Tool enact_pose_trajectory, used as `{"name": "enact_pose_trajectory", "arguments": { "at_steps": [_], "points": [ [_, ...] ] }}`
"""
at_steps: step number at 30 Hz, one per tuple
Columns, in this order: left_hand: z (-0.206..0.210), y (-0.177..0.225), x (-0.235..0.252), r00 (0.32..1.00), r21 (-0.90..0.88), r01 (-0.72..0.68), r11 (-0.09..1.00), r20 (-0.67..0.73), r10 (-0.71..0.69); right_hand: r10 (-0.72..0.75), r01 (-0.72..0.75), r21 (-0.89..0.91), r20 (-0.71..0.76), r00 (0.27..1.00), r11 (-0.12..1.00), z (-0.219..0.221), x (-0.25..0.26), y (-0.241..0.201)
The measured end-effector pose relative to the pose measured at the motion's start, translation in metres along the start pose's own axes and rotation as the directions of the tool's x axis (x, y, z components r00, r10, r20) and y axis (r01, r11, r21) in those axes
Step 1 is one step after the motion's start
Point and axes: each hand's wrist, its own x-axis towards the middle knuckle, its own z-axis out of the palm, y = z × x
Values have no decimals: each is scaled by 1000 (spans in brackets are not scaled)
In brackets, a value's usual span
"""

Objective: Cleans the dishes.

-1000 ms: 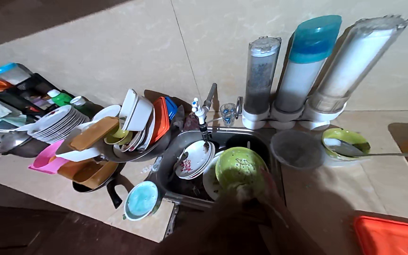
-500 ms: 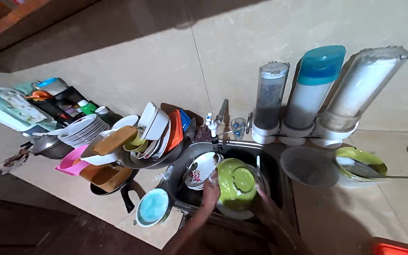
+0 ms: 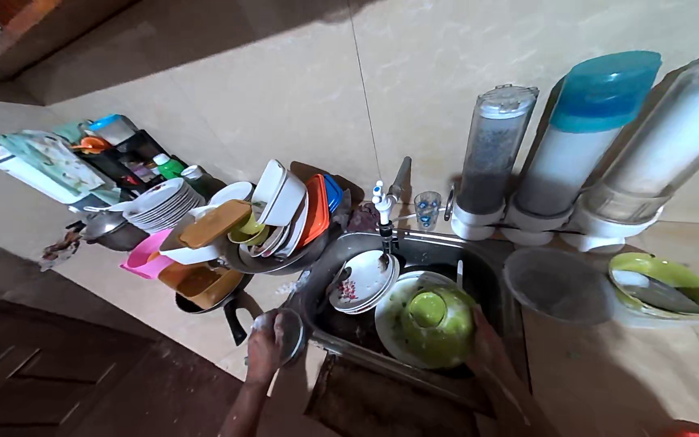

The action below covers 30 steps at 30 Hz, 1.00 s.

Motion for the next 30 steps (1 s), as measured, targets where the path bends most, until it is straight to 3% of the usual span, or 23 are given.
{"name": "enact_pose_trajectory", "arguments": {
  "at_steps": [2, 7, 11, 13, 15, 18, 20, 22, 24, 27, 28, 30],
  "points": [
    [8, -9, -6, 992, 28, 32, 999, 118, -35, -11, 11, -29, -7, 1000, 1000, 1, 1, 2],
    [14, -34, 6, 979, 80, -66, 995, 197, 49, -37, 37, -43, 10, 999, 998, 1, 0, -1],
    [8, -22, 17, 960, 200, 123, 972, 222, -168, -35, 37, -50, 46, 998, 998, -3, 5, 3],
    [8, -19, 17, 945, 200, 69, 977, 300, -128, -37, 39, -124, 20, 999, 992, -1, 4, 0],
    [7, -25, 14, 959, 92, -31, 995, 283, 3, -69, 73, -211, 23, 997, 975, 0, 3, 0],
    [-2, -21, 19, 991, -221, 113, 969, 100, -93, -141, 156, -251, 78, 987, 955, -1, 8, 6],
    [2, -2, 29, 972, -556, 187, 810, -17, -236, -184, 203, -260, 94, 978, 944, 1, 8, 6],
    [9, 46, 34, 957, -803, 195, 563, 31, -288, -208, 230, -278, 106, 972, 933, 3, 7, 5],
    [29, 108, 29, 977, -878, 187, 440, 120, -175, -215, 243, -294, 124, 969, 924, 5, 4, 5],
    [78, 191, -5, 967, -833, -10, 553, 133, 218, -269, 314, -252, 197, 943, 915, 4, 0, 10],
    [99, 211, -21, 926, -781, -146, 607, 108, 362, -293, 344, -245, 223, 930, 907, 1, -1, 13],
    [137, 233, -41, 780, -560, -515, 649, 9, 626, -356, 436, -348, 271, 894, 830, -9, -6, 16]
  ]
}}
